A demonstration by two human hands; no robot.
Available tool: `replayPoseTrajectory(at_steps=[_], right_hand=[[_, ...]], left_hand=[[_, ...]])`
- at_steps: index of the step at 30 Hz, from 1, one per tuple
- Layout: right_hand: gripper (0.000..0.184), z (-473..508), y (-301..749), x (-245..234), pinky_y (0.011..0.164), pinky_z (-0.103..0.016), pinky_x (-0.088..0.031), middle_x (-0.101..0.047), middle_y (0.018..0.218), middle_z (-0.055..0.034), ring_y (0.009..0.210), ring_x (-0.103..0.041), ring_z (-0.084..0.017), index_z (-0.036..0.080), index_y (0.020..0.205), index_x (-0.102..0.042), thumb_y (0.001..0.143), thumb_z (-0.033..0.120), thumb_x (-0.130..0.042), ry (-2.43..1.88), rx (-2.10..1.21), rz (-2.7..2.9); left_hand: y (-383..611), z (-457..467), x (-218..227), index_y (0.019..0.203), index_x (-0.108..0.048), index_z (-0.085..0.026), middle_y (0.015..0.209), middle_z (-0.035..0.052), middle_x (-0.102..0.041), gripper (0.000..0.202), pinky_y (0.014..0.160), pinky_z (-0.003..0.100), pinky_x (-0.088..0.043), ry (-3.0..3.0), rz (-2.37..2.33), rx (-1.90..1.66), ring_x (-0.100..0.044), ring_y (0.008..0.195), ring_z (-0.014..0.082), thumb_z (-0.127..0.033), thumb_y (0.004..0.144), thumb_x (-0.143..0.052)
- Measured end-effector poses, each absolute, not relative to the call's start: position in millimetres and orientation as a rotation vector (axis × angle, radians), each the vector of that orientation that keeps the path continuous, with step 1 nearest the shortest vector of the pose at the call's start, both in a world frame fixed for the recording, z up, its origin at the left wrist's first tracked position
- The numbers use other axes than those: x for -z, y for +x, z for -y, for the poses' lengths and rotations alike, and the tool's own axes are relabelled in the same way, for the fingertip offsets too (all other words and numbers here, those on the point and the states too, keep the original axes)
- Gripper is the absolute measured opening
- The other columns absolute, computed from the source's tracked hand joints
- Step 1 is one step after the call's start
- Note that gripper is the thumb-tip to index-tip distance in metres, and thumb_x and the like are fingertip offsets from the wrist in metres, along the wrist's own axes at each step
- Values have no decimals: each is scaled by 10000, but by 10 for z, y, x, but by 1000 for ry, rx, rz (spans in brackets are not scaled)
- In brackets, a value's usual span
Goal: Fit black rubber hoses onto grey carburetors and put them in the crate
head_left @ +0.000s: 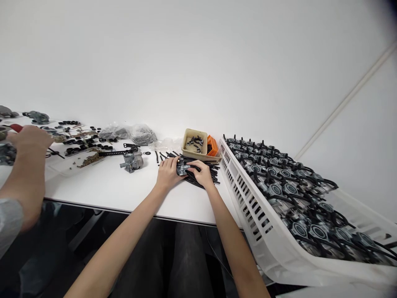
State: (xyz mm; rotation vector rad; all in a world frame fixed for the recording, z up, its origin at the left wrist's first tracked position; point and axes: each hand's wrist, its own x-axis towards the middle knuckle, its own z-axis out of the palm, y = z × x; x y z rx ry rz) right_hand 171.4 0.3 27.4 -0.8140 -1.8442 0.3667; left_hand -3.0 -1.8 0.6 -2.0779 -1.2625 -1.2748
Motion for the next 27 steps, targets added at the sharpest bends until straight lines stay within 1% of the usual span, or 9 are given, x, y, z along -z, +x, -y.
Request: replayPoseTrajectory(at_steps=[4, 10, 14, 20, 27], right_hand=[[170, -3, 1716, -277, 879, -328, -479, -689, 926, -32, 910, -629, -197, 243, 896, -707, 767, 174, -620, -813, -379, 1847], [158, -6, 1721, -263, 843, -323, -482, -697, 910, -35, 865, -643, -203, 239, 911, -709, 772, 234, -634, -871, -341, 1831], [155, 2, 1714, -268, 832, -313, -485, -692, 893, -41, 850, -642, -199, 226, 899, -708, 768, 203, -629, -864, -316, 1837], [188, 8, 1709, -276, 885, -316, -473, -689, 938, -34, 916, -627, -188, 225, 904, -697, 777, 143, -584, -772, -331, 1854], [143, -10, 1738, -251, 810, -314, -487, -697, 879, -41, 829, -642, -200, 227, 894, -708, 769, 226, -638, -900, -289, 1837]], left_hand=[[-33, 19, -10, 1213, -471, -131, 1050, 163, -596, 709, 816, 407, -387, -2070, 1272, 1281, -548, 964, 312, -583, 685, -610], [-33, 23, -14, 1209, -476, -105, 1053, 172, -598, 714, 820, 412, -389, -2085, 1239, 1276, -543, 965, 310, -578, 690, -609], [-26, 21, -10, 1219, -469, -126, 1064, 170, -597, 699, 826, 410, -382, -2087, 1236, 1268, -544, 975, 312, -561, 692, -616], [-21, 21, -12, 1220, -468, -122, 1043, 163, -599, 707, 809, 405, -388, -2062, 1271, 1283, -549, 958, 310, -572, 691, -606], [-12, 34, -28, 1203, -478, -113, 1037, 164, -605, 702, 795, 404, -394, -2070, 1218, 1263, -555, 941, 304, -587, 698, -593]])
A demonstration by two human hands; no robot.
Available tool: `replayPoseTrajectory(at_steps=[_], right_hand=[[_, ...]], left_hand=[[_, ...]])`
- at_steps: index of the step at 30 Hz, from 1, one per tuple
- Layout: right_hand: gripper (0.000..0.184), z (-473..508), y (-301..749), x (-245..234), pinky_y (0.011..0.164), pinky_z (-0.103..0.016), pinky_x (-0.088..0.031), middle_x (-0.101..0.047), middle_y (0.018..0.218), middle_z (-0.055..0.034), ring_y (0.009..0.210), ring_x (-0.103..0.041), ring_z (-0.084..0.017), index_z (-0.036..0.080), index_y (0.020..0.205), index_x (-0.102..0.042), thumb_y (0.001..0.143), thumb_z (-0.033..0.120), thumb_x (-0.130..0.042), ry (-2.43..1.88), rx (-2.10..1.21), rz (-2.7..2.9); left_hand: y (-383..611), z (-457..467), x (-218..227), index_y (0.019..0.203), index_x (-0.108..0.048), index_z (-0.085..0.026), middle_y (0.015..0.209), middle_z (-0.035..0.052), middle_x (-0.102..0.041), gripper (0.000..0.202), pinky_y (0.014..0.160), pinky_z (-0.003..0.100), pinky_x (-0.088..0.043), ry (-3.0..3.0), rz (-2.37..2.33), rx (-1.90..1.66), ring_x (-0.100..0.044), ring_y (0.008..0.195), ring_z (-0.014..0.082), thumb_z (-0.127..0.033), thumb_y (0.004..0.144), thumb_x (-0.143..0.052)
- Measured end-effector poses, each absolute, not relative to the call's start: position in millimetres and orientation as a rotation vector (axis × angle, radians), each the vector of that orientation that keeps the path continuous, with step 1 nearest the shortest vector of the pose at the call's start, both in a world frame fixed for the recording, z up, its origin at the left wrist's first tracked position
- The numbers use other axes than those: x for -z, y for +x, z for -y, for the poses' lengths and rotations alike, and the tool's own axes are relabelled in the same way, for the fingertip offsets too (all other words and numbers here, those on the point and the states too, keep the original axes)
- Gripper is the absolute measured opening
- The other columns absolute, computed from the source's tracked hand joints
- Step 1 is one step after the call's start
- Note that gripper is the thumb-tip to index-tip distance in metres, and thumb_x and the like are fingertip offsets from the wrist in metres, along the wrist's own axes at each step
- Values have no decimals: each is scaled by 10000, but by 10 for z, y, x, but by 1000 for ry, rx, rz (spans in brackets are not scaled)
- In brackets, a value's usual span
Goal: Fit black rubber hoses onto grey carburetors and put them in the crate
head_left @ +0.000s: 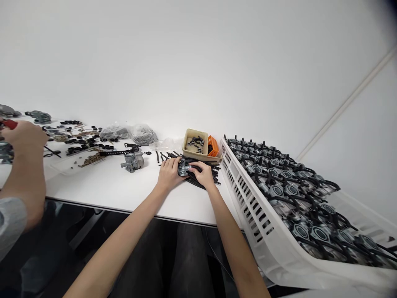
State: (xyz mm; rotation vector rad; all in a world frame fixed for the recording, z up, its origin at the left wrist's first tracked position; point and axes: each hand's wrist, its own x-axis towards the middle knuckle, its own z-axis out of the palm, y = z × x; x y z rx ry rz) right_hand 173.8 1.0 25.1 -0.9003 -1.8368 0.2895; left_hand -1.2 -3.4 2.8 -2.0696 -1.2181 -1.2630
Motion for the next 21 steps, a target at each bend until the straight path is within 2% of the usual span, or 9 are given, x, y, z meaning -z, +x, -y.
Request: replayPoseTrajectory(at_steps=[5, 8, 11, 15, 21], right_hand=[[173, 9, 1725, -279, 874, -326, -473, -695, 932, -44, 906, -634, -200, 226, 908, -703, 780, 177, -598, -784, -326, 1866], [154, 14, 1730, -279, 873, -335, -478, -703, 926, -43, 901, -642, -209, 227, 886, -709, 773, 198, -608, -798, -336, 1852], [133, 3, 1733, -247, 767, -329, -516, -714, 857, -48, 785, -667, -217, 215, 840, -713, 782, 281, -613, -927, -364, 1783], [245, -30, 1712, -203, 557, -300, -522, -699, 677, -45, 550, -656, -202, 189, 765, -702, 751, 424, -637, -1046, -564, 1662], [364, -67, 1687, -201, 467, -271, -499, -645, 518, -32, 443, -609, -173, 172, 613, -650, 688, 528, -660, -1106, -741, 1542]], left_hand=[[-12, 16, -13, 1215, -474, -117, 1043, 162, -603, 714, 804, 410, -393, -2061, 1260, 1274, -551, 949, 311, -576, 685, -614], [-13, 16, -8, 1211, -478, -108, 1036, 163, -603, 726, 802, 412, -395, -2058, 1252, 1273, -550, 945, 311, -589, 683, -609], [-7, 34, -18, 1204, -483, -100, 1031, 166, -603, 707, 801, 411, -396, -2079, 1207, 1253, -549, 942, 306, -587, 703, -590], [1, 49, -34, 1204, -484, -106, 1031, 164, -602, 687, 797, 408, -396, -2083, 1206, 1264, -548, 936, 303, -572, 709, -591], [-2, 28, -15, 1218, -474, -112, 1040, 161, -604, 675, 809, 411, -390, -2088, 1197, 1267, -545, 953, 307, -537, 711, -604]])
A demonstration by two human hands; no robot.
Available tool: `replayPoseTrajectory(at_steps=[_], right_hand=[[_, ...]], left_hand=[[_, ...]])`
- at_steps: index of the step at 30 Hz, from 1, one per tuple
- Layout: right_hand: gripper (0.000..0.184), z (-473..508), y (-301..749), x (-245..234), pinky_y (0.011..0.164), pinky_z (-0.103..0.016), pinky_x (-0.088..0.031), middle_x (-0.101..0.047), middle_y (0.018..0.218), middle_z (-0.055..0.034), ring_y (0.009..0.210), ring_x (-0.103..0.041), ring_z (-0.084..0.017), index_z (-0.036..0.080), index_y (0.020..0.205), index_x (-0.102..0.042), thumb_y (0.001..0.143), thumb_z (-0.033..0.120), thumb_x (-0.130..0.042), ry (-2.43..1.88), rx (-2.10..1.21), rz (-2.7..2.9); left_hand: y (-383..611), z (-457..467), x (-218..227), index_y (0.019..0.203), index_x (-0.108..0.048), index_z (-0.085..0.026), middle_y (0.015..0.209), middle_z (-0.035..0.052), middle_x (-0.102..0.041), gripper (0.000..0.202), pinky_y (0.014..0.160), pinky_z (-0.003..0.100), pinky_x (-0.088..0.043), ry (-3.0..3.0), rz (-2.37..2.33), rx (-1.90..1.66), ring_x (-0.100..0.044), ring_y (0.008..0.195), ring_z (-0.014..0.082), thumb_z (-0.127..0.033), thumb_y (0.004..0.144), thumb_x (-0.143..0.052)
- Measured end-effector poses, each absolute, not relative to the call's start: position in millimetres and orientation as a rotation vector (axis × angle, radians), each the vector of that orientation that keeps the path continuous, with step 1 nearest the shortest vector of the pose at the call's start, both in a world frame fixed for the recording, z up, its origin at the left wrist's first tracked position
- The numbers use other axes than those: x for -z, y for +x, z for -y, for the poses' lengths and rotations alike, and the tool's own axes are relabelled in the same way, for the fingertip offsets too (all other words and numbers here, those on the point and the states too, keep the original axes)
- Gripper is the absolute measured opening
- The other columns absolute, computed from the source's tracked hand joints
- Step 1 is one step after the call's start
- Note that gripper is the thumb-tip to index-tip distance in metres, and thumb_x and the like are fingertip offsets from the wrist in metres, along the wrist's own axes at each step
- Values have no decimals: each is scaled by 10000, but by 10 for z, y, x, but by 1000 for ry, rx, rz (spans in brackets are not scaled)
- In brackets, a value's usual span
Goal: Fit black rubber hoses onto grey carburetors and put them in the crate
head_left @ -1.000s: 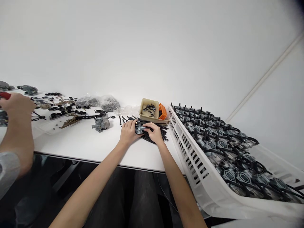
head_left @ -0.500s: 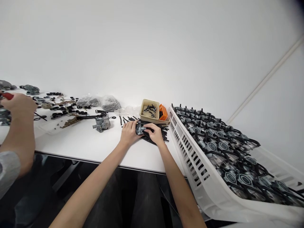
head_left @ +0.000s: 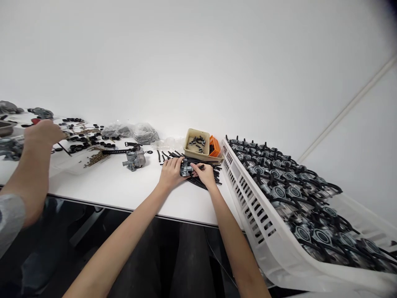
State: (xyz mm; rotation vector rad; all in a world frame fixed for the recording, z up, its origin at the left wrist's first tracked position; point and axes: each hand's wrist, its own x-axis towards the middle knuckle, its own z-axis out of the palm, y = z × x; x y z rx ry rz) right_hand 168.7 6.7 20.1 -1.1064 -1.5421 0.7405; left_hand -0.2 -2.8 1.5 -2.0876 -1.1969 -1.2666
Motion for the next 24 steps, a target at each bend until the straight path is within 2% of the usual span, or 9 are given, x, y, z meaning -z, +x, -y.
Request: replayPoseTrajectory(at_steps=[5, 10, 13, 16, 20, 24], right_hand=[[421, -67, 1682, -220, 401, -247, -464, -612, 462, -28, 385, -574, -150, 163, 541, -604, 685, 557, -645, -1133, -818, 1489], [346, -49, 1666, -252, 415, -244, -475, -626, 495, 2, 410, -589, -152, 173, 746, -650, 660, 505, -692, -1052, -862, 1452], [339, -53, 1677, -260, 433, -247, -483, -627, 502, 8, 417, -587, -147, 176, 757, -636, 645, 488, -708, -1005, -908, 1449], [340, -65, 1705, -258, 532, -274, -526, -662, 580, -11, 500, -622, -154, 159, 746, -648, 595, 445, -752, -960, -982, 1475], [405, -68, 1731, -260, 733, -329, -538, -709, 790, -41, 715, -671, -189, 157, 842, -671, 497, 309, -819, -922, -1008, 1531], [373, -59, 1726, -275, 777, -357, -529, -708, 805, -43, 745, -670, -198, 157, 845, -677, 514, 277, -800, -929, -990, 1540]], left_hand=[[6, 30, -4, 1221, -471, -114, 1047, 155, -607, 658, 817, 411, -383, -2116, 1186, 1233, -543, 951, 308, -503, 709, -615], [14, 35, -9, 1215, -474, -108, 1041, 154, -604, 644, 813, 408, -386, -2125, 1188, 1222, -543, 939, 304, -489, 714, -610], [9, 36, -14, 1220, -467, -108, 1032, 151, -601, 639, 815, 407, -389, -2124, 1204, 1241, -542, 949, 302, -479, 718, -607], [-5, 34, -17, 1232, -455, -124, 1045, 152, -598, 645, 826, 405, -388, -2113, 1217, 1270, -539, 973, 305, -477, 715, -612], [-21, 30, -18, 1233, -452, -124, 1057, 163, -593, 670, 825, 406, -388, -2081, 1239, 1298, -541, 975, 307, -502, 706, -617], [-15, 33, -23, 1220, -463, -132, 1048, 162, -594, 681, 816, 405, -391, -2070, 1254, 1307, -545, 966, 307, -534, 693, -621]])
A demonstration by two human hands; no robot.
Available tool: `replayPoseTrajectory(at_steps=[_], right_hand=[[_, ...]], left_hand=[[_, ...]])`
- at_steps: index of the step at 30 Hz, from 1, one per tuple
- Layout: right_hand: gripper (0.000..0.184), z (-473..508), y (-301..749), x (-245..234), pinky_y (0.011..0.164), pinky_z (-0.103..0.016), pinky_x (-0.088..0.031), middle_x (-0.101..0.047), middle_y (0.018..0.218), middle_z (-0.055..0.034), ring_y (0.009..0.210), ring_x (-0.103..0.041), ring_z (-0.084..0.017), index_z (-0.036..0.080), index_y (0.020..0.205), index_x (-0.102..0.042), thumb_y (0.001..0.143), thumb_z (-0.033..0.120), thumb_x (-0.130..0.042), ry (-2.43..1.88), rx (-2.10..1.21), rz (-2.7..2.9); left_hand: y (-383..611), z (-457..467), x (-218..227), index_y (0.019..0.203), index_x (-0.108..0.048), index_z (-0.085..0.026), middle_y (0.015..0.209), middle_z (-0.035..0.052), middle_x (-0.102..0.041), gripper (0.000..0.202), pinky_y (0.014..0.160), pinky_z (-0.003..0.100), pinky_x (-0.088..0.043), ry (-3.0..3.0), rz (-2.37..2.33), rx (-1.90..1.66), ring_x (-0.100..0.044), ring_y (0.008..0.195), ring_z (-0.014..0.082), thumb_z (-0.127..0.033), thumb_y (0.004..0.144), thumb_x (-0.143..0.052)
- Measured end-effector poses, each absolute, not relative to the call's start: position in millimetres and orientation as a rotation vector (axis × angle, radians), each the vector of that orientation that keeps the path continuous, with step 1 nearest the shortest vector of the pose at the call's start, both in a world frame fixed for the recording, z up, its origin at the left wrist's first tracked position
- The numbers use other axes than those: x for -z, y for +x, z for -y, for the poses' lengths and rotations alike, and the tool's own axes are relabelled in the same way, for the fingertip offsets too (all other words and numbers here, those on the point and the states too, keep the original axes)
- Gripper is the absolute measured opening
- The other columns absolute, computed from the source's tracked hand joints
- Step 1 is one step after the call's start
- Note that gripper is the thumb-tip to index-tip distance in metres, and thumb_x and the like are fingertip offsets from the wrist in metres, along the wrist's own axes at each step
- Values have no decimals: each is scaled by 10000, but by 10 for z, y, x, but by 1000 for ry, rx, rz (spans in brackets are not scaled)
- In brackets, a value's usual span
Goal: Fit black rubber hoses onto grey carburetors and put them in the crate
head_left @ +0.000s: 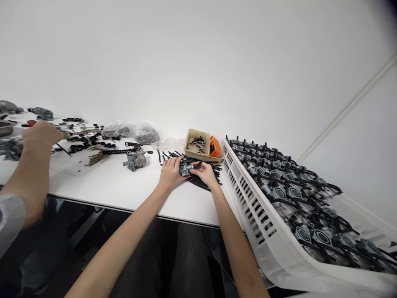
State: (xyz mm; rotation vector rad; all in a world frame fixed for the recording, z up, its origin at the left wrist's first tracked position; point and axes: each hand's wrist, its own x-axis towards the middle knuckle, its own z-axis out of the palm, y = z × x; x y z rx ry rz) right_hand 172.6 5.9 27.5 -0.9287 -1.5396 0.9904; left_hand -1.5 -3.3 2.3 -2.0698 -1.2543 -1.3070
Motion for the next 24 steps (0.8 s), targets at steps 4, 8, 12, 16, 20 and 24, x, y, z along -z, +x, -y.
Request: replayPoseTrajectory(at_steps=[4, 8, 12, 16, 20, 24], right_hand=[[354, -52, 1722, -285, 763, -345, -527, -703, 792, -38, 732, -663, -193, 160, 843, -681, 520, 255, -791, -927, -978, 1547], [338, -55, 1732, -281, 750, -332, -519, -696, 778, -27, 717, -653, -181, 165, 850, -686, 535, 245, -779, -917, -963, 1561], [342, -61, 1737, -274, 751, -325, -514, -689, 756, -15, 713, -650, -174, 166, 870, -686, 550, 251, -771, -897, -971, 1574], [346, -55, 1725, -281, 763, -333, -517, -694, 781, -24, 728, -656, -181, 164, 853, -680, 533, 249, -781, -912, -970, 1557], [345, -55, 1712, -281, 764, -338, -524, -697, 774, -28, 720, -662, -186, 163, 835, -670, 522, 249, -788, -925, -971, 1540], [355, -62, 1703, -268, 747, -339, -534, -703, 787, -36, 722, -669, -194, 167, 808, -656, 502, 273, -801, -937, -958, 1524]], left_hand=[[-7, 42, -31, 1215, -469, -123, 1050, 162, -592, 683, 822, 406, -393, -2079, 1251, 1315, -545, 965, 305, -531, 690, -625], [-8, 44, -33, 1217, -470, -116, 1053, 163, -589, 694, 826, 408, -396, -2084, 1249, 1332, -542, 969, 306, -535, 686, -628], [-11, 41, -30, 1213, -470, -117, 1056, 165, -587, 715, 833, 405, -393, -2078, 1243, 1329, -542, 969, 305, -566, 678, -624], [-11, 42, -29, 1212, -468, -121, 1053, 164, -590, 703, 823, 406, -394, -2080, 1250, 1327, -543, 966, 305, -555, 682, -625], [-10, 41, -27, 1216, -463, -125, 1056, 165, -592, 687, 828, 407, -392, -2075, 1254, 1325, -541, 977, 307, -534, 688, -627], [-10, 32, -21, 1220, -461, -128, 1055, 163, -593, 683, 827, 409, -393, -2082, 1255, 1315, -543, 972, 306, -526, 691, -627]])
